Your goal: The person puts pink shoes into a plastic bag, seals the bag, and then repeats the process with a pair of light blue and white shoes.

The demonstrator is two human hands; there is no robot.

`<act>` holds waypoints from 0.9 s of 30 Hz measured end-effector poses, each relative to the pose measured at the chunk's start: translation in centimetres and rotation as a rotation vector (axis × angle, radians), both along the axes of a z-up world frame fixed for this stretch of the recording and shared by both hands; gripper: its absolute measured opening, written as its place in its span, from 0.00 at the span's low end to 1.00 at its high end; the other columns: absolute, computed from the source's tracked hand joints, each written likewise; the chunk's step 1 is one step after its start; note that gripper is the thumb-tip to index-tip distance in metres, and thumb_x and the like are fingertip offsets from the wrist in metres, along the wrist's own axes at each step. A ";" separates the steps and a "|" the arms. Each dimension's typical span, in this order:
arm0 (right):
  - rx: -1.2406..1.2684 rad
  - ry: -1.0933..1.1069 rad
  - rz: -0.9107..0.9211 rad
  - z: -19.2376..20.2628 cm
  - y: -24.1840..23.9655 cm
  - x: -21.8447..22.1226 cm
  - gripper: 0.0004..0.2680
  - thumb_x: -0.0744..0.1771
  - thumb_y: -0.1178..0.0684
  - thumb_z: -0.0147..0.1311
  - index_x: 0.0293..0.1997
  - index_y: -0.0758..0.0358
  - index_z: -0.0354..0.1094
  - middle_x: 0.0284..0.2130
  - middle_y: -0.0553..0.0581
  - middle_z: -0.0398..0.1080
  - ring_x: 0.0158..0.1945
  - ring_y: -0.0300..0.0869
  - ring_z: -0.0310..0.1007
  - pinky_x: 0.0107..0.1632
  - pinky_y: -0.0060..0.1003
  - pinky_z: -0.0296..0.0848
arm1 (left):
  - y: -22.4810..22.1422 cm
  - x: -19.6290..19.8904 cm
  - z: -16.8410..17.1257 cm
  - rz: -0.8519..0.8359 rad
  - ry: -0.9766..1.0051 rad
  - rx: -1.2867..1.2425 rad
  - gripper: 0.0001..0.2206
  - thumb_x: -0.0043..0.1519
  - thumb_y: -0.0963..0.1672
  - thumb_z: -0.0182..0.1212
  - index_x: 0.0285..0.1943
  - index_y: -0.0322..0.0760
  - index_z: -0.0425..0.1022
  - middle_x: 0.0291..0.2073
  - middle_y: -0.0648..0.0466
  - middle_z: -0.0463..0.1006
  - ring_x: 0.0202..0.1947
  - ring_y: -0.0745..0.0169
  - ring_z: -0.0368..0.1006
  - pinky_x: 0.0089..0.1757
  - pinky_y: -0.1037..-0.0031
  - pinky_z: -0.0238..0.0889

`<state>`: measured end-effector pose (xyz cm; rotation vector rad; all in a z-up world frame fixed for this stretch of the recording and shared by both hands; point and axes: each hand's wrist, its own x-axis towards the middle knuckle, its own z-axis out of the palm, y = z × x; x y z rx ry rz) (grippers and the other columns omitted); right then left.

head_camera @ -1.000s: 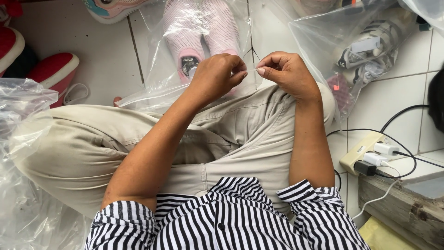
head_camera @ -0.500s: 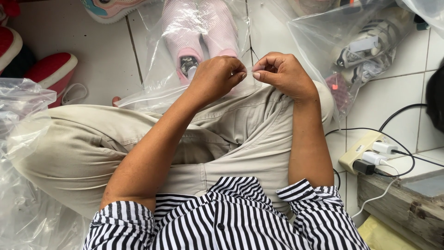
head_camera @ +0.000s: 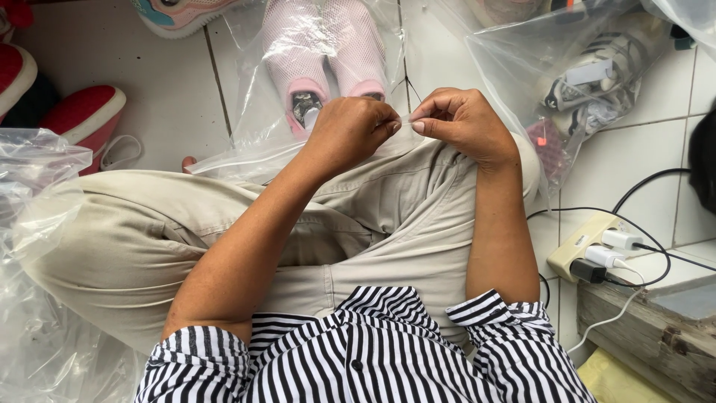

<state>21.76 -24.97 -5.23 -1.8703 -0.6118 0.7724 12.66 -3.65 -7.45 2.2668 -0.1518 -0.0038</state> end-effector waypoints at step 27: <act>0.006 -0.152 0.019 -0.1 0.2 0.1 0.03 0.65 0.63 0.67 0.38 0.69 0.77 0.32 0.59 0.73 0.39 0.40 0.73 0.43 0.36 0.76 | -1.0 0.2 -1.2 0.069 -0.162 0.024 0.03 0.58 0.42 0.67 0.31 0.41 0.82 0.19 0.54 0.77 0.23 0.54 0.76 0.29 0.69 0.65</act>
